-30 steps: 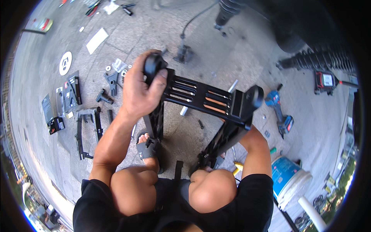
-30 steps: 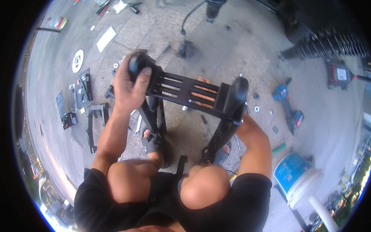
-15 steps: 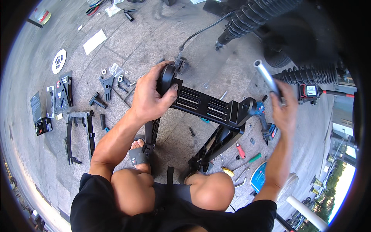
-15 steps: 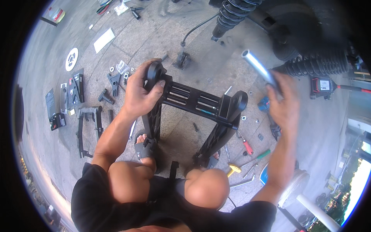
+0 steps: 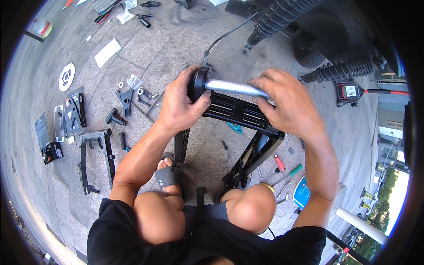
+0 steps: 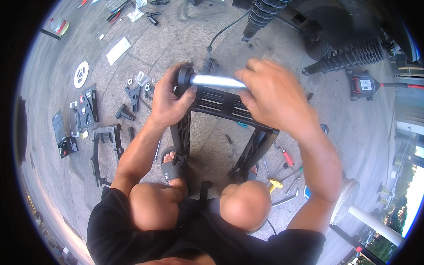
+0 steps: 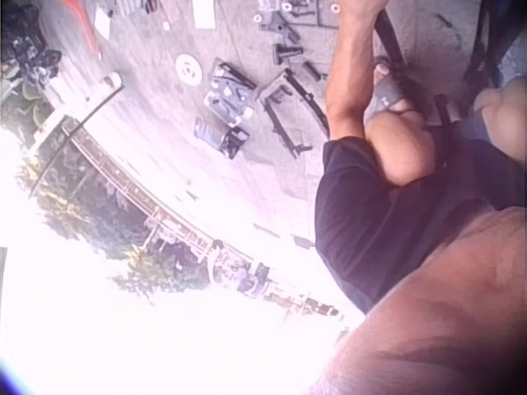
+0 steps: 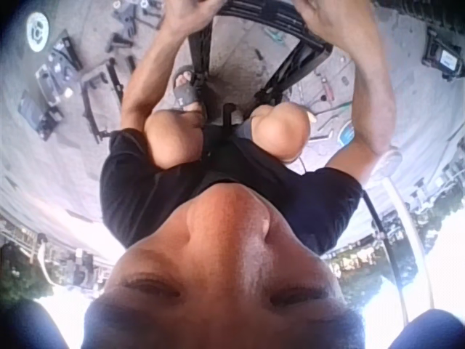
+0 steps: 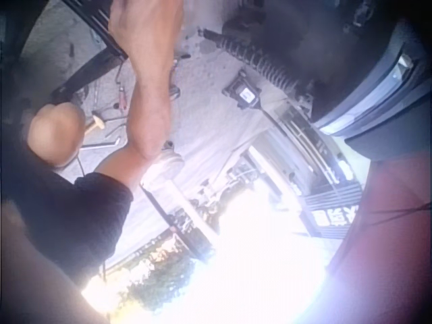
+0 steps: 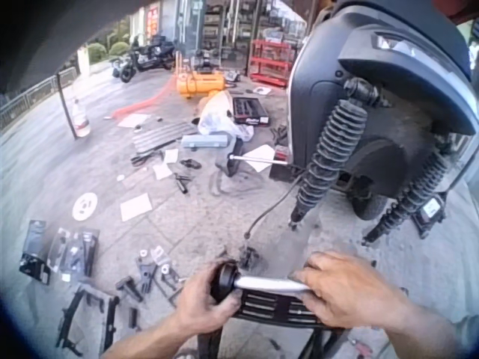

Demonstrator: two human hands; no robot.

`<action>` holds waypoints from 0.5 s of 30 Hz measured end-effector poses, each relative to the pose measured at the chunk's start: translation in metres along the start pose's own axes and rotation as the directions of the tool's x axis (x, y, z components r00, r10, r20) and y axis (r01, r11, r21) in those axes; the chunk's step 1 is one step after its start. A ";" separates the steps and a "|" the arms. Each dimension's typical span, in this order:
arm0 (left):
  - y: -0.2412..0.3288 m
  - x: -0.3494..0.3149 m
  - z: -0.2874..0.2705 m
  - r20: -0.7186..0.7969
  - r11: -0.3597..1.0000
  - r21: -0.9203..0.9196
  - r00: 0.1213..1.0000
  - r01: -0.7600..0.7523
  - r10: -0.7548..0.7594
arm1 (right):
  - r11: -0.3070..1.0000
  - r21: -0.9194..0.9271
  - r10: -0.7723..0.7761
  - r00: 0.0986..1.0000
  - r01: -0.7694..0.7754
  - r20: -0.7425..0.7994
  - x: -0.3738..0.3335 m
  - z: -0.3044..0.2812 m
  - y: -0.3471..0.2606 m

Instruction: The person assembles a black metal frame by inserting a cylindrical rod and securing it with both hands. They repeatedly adjust the frame's position and alignment under a vehicle's rear suspension, then reposition the frame on the ground to continue assembly.

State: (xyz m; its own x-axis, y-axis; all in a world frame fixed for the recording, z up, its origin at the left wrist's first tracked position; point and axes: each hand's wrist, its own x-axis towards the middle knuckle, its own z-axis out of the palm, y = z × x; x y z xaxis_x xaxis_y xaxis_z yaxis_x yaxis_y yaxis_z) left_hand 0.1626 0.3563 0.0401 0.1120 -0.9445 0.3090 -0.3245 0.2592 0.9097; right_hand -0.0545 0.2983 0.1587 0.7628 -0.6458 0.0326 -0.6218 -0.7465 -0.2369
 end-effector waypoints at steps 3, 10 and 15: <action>-0.002 0.001 0.000 0.009 1.000 0.008 1.000 -0.014 0.014 | 0.999 0.039 0.002 1.000 -0.001 -0.016 0.000 0.006 0.000; -0.005 0.004 -0.003 0.138 0.999 -0.031 0.990 0.037 -0.032 | 0.990 0.132 0.049 0.998 -0.055 0.046 -0.002 0.018 0.006; -0.004 0.002 -0.001 0.153 0.999 0.029 0.988 0.014 -0.019 | 0.979 0.192 0.041 0.989 -0.069 0.142 0.004 0.010 0.016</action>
State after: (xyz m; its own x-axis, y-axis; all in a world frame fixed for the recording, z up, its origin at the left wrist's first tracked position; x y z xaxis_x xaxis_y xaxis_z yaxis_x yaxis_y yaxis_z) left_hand 0.1649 0.3534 0.0375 -0.0266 -0.9689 0.2459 -0.3497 0.2395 0.9057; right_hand -0.0590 0.2856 0.1451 0.7538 -0.6469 -0.1153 -0.6271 -0.6559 -0.4201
